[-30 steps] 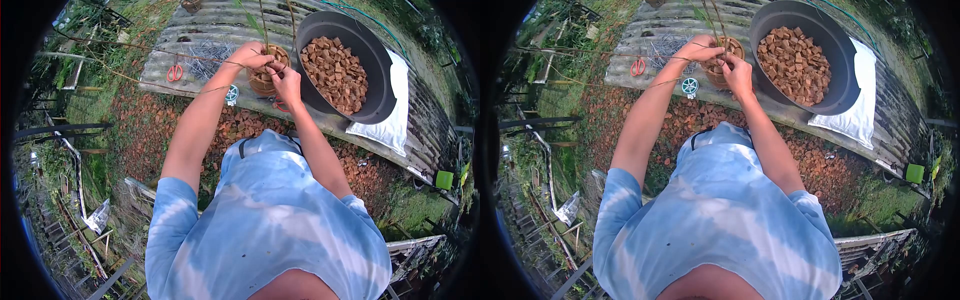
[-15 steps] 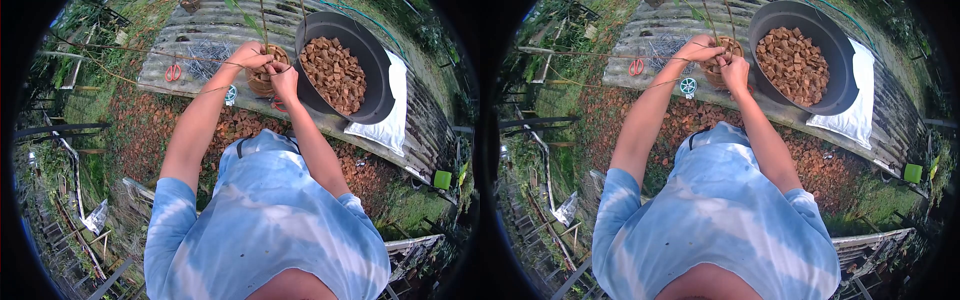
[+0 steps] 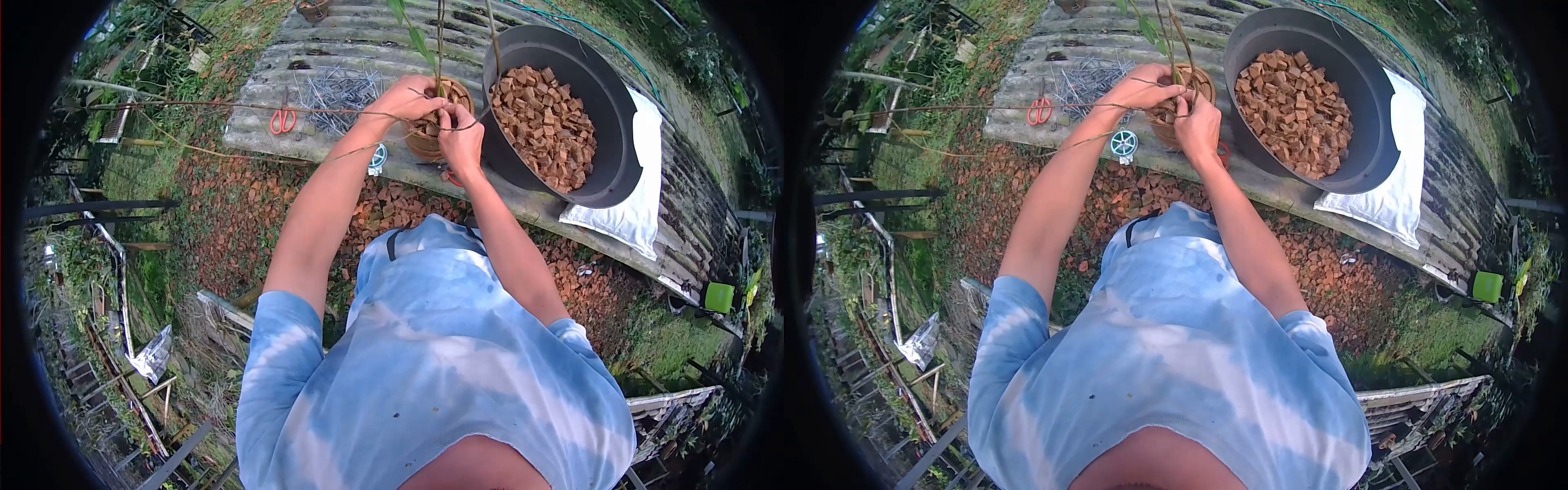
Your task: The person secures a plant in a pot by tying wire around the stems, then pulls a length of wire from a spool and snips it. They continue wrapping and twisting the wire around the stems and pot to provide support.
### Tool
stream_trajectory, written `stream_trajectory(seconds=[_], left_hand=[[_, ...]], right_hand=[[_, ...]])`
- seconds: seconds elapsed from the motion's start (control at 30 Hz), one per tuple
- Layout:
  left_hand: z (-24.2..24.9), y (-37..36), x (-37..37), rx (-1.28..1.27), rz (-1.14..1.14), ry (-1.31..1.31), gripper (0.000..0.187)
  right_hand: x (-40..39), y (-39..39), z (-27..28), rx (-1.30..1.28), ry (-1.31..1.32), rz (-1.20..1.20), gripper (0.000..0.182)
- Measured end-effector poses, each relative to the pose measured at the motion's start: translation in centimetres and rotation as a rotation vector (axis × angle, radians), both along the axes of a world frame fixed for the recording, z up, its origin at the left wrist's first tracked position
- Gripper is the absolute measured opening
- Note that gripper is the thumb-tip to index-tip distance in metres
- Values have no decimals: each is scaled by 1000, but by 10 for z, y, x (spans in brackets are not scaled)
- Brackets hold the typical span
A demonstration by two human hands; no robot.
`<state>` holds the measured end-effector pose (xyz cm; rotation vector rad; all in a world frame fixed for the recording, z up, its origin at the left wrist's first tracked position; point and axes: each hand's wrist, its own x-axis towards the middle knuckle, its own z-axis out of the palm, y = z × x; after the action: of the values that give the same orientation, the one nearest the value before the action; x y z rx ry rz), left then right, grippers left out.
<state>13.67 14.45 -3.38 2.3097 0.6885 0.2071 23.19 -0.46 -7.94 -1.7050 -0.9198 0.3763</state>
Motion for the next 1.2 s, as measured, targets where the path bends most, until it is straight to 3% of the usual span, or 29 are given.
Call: stream_trajectory(seconds=[0.17,0.27,0.37,0.57,0.87,1.2], left_hand=[[16,-11,-1,17,16,-17,45],[15,-11,-1,26,43,-10,46],[10,-8,0,31,57,16,48],[8,-7,0,-8,79,3,46],[1,-5,3,28,90,8,47],[2,-8,8,12,34,-6,41]], right_hand=[[1,-2,-3,120,-105,9,11],[6,-5,-2,177,-361,23,11],[7,-6,-5,194,-416,24,12],[8,-5,-6,210,-470,52,15],[-6,-8,8,98,-252,-41,13],[2,-7,-12,179,-443,-31,14]])
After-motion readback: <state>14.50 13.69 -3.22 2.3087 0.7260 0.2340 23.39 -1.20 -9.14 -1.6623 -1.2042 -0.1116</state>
